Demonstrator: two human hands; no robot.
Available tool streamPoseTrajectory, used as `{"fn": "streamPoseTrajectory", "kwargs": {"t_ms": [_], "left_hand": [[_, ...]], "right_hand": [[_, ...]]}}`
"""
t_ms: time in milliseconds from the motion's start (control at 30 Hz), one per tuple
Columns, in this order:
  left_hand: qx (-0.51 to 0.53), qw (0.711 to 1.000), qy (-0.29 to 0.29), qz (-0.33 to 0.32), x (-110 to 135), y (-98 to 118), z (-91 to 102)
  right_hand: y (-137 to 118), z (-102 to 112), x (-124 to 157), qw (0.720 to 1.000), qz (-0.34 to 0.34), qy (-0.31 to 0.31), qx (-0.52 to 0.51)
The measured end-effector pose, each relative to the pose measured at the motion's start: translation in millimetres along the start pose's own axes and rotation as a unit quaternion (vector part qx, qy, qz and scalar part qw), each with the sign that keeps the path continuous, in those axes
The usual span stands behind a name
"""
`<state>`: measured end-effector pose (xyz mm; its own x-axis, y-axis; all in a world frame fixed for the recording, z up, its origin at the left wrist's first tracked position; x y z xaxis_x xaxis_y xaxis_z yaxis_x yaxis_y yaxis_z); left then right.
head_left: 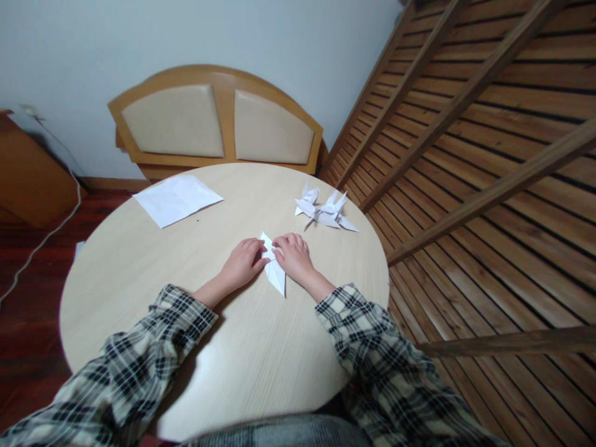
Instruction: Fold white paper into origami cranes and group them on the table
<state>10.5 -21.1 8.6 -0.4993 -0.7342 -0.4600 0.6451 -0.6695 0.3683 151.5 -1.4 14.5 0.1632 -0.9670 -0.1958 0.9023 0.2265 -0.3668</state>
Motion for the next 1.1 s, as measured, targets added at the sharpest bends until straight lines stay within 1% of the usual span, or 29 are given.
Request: {"fn": "streamPoseTrajectory", "kwargs": {"t_ms": [133,300,400,567,800,933,1100], "left_hand": [[0.000,1.000,-0.004,0.008,0.0,-4.5,-3.7],[-0.031,0.999,-0.007,0.027,0.0,-1.9,-3.9],[-0.033,0.999,-0.013,0.035,-0.3,-1.3,-4.1],[-0.033,0.999,-0.014,0.028,-1.8,-0.7,-2.3],[-0.038,0.999,-0.012,0.028,-2.2,3.0,-0.9],[-0.039,0.999,-0.007,0.019,-1.8,3.0,-1.2],[-0.043,0.999,0.001,0.009,-1.2,4.9,1.0]], "right_hand": [[1.5,-5.6,-1.6,1.000,0.003,-0.007,-0.002],[1.8,-11.2,-1.4,1.000,0.002,-0.012,-0.002],[2.4,-11.1,-0.6,1.000,0.002,-0.018,-0.012],[4.4,-8.7,1.5,0.998,0.015,-0.047,-0.041],[3.5,-8.4,4.8,0.998,0.002,-0.064,-0.023],[2.8,-8.9,5.5,0.998,0.005,-0.053,-0.018],[4.0,-3.6,3.7,0.999,0.031,-0.014,-0.039]]}}
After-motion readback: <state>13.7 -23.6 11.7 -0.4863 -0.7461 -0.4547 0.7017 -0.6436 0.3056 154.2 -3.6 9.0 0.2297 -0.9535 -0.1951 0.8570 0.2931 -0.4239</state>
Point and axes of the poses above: each hand's wrist, its own x-axis away from the middle knuckle, its own z-axis out of the back of the hand, y = z × x, the point moved 7 cm from there along -x, towards the middle knuckle, and after that the axes turned 11 degrees about -z, right-handed, at the moved point
